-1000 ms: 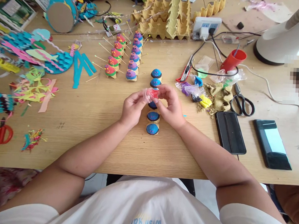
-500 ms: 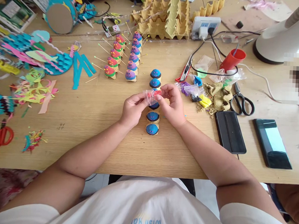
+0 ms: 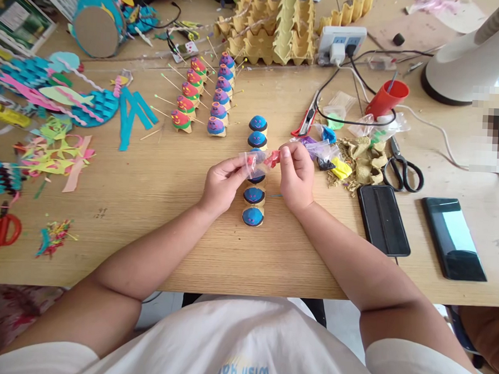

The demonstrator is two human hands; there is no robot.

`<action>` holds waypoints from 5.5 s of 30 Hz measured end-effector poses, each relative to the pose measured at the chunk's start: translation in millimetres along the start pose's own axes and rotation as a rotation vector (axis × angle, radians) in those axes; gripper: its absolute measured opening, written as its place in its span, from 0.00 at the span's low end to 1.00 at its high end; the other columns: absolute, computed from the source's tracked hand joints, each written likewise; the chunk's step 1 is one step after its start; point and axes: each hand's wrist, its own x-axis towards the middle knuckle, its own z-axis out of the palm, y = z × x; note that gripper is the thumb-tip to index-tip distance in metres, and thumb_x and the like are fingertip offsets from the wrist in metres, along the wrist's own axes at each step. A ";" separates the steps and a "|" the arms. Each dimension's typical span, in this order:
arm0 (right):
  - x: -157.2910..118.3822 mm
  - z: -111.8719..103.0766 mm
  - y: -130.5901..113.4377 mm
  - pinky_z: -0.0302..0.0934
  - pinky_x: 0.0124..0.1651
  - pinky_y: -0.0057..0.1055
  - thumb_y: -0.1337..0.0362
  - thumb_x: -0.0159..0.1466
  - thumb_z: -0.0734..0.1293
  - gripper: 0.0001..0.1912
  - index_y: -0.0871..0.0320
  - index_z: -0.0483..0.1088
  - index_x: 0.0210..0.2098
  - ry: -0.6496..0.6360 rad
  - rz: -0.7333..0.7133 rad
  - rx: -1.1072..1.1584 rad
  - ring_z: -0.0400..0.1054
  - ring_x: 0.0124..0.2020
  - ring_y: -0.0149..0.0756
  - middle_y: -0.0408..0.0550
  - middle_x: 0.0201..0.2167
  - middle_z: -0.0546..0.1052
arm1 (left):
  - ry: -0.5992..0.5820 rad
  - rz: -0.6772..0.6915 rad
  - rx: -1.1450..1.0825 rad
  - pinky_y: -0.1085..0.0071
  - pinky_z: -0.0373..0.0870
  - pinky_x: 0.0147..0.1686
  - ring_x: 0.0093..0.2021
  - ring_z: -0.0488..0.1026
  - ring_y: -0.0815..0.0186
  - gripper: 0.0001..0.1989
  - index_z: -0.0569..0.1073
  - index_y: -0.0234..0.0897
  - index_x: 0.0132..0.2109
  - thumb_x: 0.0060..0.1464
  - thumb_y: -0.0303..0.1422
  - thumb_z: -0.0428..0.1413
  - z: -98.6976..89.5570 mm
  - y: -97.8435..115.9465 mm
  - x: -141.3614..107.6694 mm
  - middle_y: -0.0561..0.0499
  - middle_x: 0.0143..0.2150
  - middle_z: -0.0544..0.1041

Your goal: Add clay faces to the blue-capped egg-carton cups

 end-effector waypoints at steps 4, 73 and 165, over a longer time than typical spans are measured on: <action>-0.8 0.6 0.2 0.68 0.42 0.38 0.41 0.73 0.67 0.22 0.50 0.70 0.32 0.001 -0.001 -0.004 0.69 0.33 0.36 0.43 0.30 0.75 | -0.077 0.024 0.023 0.58 0.80 0.64 0.59 0.84 0.58 0.15 0.86 0.46 0.53 0.63 0.46 0.66 -2.2 1.0 0.6 0.47 0.57 0.87; -3.6 0.4 -3.4 0.68 0.42 0.37 0.39 0.72 0.67 0.24 0.52 0.68 0.32 -0.163 0.077 0.034 0.72 0.32 0.34 0.40 0.27 0.75 | -0.003 0.015 0.013 0.64 0.79 0.57 0.53 0.83 0.62 0.19 0.86 0.45 0.50 0.66 0.52 0.61 -1.9 5.0 -2.0 0.48 0.51 0.87; 0.9 9.6 3.9 0.72 0.41 0.32 0.46 0.53 0.85 0.25 0.51 0.70 0.32 -0.171 0.397 0.346 0.71 0.33 0.30 0.38 0.30 0.77 | 0.205 0.287 0.350 0.71 0.78 0.43 0.38 0.81 0.68 0.11 0.84 0.41 0.46 0.64 0.42 0.66 -6.7 -4.9 -2.7 0.50 0.39 0.85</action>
